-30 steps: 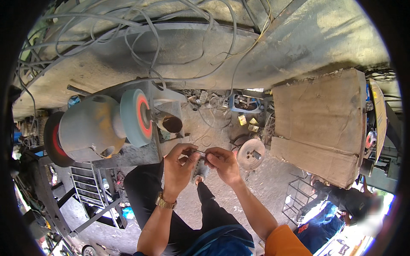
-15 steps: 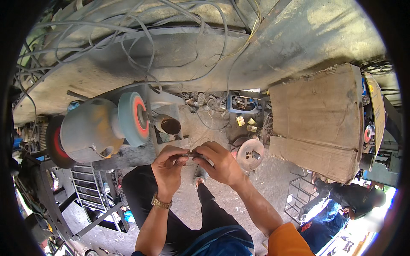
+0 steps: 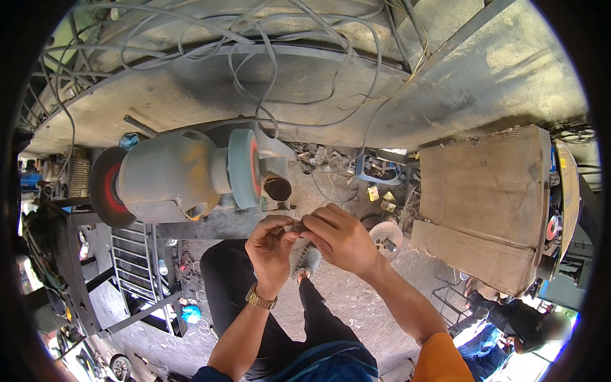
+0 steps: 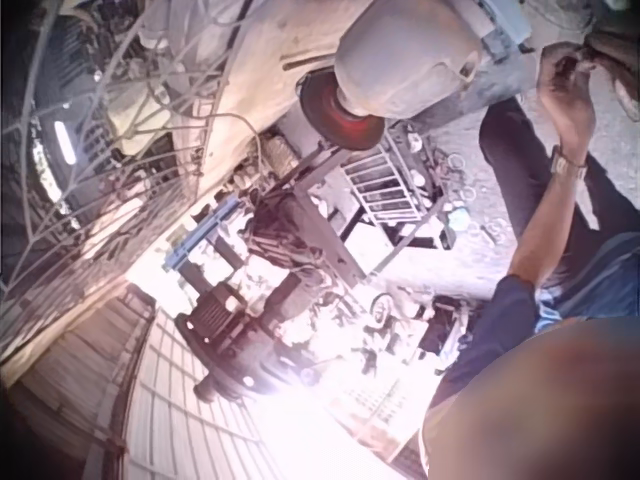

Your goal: The person uses a wrench to loosen and remove a small metal part from a lathe, then walks to a bench grinder and grinds the part against the wheel. The person holds the part with both hands and repeatedly presses it against the rotating grinding wheel.

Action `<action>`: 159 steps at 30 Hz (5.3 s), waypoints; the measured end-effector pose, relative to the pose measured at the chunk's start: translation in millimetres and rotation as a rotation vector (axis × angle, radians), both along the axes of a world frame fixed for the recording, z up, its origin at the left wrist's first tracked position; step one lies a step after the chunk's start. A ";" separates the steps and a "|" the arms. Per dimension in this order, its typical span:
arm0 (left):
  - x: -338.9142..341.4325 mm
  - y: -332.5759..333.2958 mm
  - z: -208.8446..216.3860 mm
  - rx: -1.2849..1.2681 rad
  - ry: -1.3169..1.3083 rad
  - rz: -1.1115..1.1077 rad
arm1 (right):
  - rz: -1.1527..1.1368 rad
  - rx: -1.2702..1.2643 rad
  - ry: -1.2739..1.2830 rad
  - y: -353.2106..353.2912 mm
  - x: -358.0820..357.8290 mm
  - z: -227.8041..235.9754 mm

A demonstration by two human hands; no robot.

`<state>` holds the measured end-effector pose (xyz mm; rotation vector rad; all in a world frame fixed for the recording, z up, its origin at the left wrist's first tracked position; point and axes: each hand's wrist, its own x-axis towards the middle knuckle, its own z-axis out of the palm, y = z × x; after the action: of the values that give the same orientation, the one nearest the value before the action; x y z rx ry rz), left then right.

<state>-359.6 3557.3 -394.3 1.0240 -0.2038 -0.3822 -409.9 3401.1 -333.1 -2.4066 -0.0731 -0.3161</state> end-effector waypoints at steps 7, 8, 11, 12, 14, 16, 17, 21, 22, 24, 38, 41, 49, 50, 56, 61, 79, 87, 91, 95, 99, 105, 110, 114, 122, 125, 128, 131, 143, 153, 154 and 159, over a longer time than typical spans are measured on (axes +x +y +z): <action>8.1 1.2 -5.6 -0.074 0.090 0.127 | 0.037 -0.065 0.000 3.5 23.8 3.5; 8.5 1.5 -6.1 -0.090 0.108 0.125 | 0.043 -0.061 0.007 3.5 25.3 3.1; 9.3 1.5 -7.8 -0.130 0.152 0.130 | 0.060 -0.052 0.018 2.3 29.2 0.1; 9.6 0.7 -8.6 -0.140 0.163 0.137 | 0.064 -0.055 0.007 1.7 30.7 -1.2; 10.3 -1.1 -10.2 -0.161 0.181 0.157 | 0.073 -0.063 -0.018 0.8 34.1 -3.6; 11.1 -3.4 -12.0 -0.186 0.202 0.183 | 0.080 -0.065 -0.043 0.4 37.2 -5.2; 10.8 -3.9 -12.6 -0.195 0.207 0.187 | 0.081 -0.072 -0.050 0.5 38.3 -5.7; 10.4 -3.2 -15.2 -0.247 0.230 0.187 | 0.085 -0.093 -0.051 0.2 39.1 -5.0; 10.4 -2.3 -16.0 -0.261 0.231 0.180 | 0.090 -0.104 -0.047 -0.4 39.1 -4.8; 10.7 -2.6 -18.3 -0.320 0.244 0.165 | 0.125 -0.131 -0.065 -2.9 39.8 -5.0; 12.9 -3.7 -27.2 -0.316 0.300 0.182 | 0.171 -0.119 -0.132 -9.6 49.4 -9.8; 12.5 -3.2 -29.0 -0.333 0.305 0.194 | 0.187 -0.106 -0.144 -10.4 52.0 -11.0; 15.5 0.2 -28.9 -0.307 0.297 0.183 | 0.207 -0.053 -0.158 -8.7 58.6 -13.8; 15.7 0.2 -27.9 -0.312 0.295 0.181 | 0.207 -0.060 -0.165 -8.5 59.0 -13.8; 16.9 -0.9 -26.5 -0.335 0.282 0.195 | 0.209 -0.076 -0.166 -8.8 59.9 -14.4; 17.6 -1.5 -29.7 -0.332 0.287 0.195 | 0.204 -0.076 -0.166 -9.4 60.5 -16.3; 18.1 -5.4 -26.0 -0.284 0.321 0.228 | 0.203 -0.101 -0.208 -13.2 63.0 -20.2; 14.4 -5.7 -31.4 -0.274 0.315 0.194 | 0.196 -0.074 -0.224 -18.5 60.7 -20.2; 11.9 -7.0 -30.2 -0.263 0.313 0.217 | 0.192 -0.051 -0.224 -19.1 59.3 -18.0; 14.0 -7.3 -28.1 -0.274 0.292 0.209 | 0.214 -0.098 -0.214 -18.9 58.8 -16.1; 16.0 -11.5 -23.9 -0.263 0.320 0.257 | 0.203 -0.095 -0.232 -18.3 60.3 -16.1; 17.8 -13.4 -19.9 -0.262 0.339 0.287 | 0.208 -0.082 -0.221 -17.2 60.7 -18.3; 18.3 -8.8 -25.7 -0.278 0.333 0.251 | 0.196 -0.053 -0.226 -15.6 60.9 -20.6; 19.3 -4.1 -27.6 -0.290 0.299 0.204 | 0.191 -0.044 -0.214 -14.2 61.3 -20.9; 20.9 -1.8 -25.5 -0.312 0.282 0.203 | 0.199 -0.009 -0.245 -9.7 64.1 -23.9; 21.5 -1.3 -26.2 -0.315 0.269 0.198 | 0.205 -0.024 -0.236 -9.8 64.2 -24.0; 20.6 -0.2 -25.8 -0.310 0.262 0.198 | 0.217 -0.029 -0.229 -10.1 63.9 -22.9; 19.4 0.6 -24.9 -0.323 0.251 0.191 | 0.226 -0.031 -0.240 -9.5 63.9 -21.7; 20.6 -0.7 -25.1 -0.322 0.276 0.210 | 0.220 -0.024 -0.216 -8.9 65.7 -20.3; 20.1 -4.4 -27.4 -0.302 0.272 0.206 | 0.210 -0.040 -0.211 -13.7 64.4 -22.6; 19.6 -4.9 -27.4 -0.301 0.273 0.206 | 0.208 -0.042 -0.209 -13.8 64.1 -22.7; 17.7 -7.2 -29.3 -0.270 0.297 0.226 | 0.206 -0.039 -0.216 -16.1 62.6 -20.6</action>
<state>-341.9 3550.1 -423.6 0.7048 0.1251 -0.2868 -347.3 3385.0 -353.7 -2.3701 -0.4254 -0.4796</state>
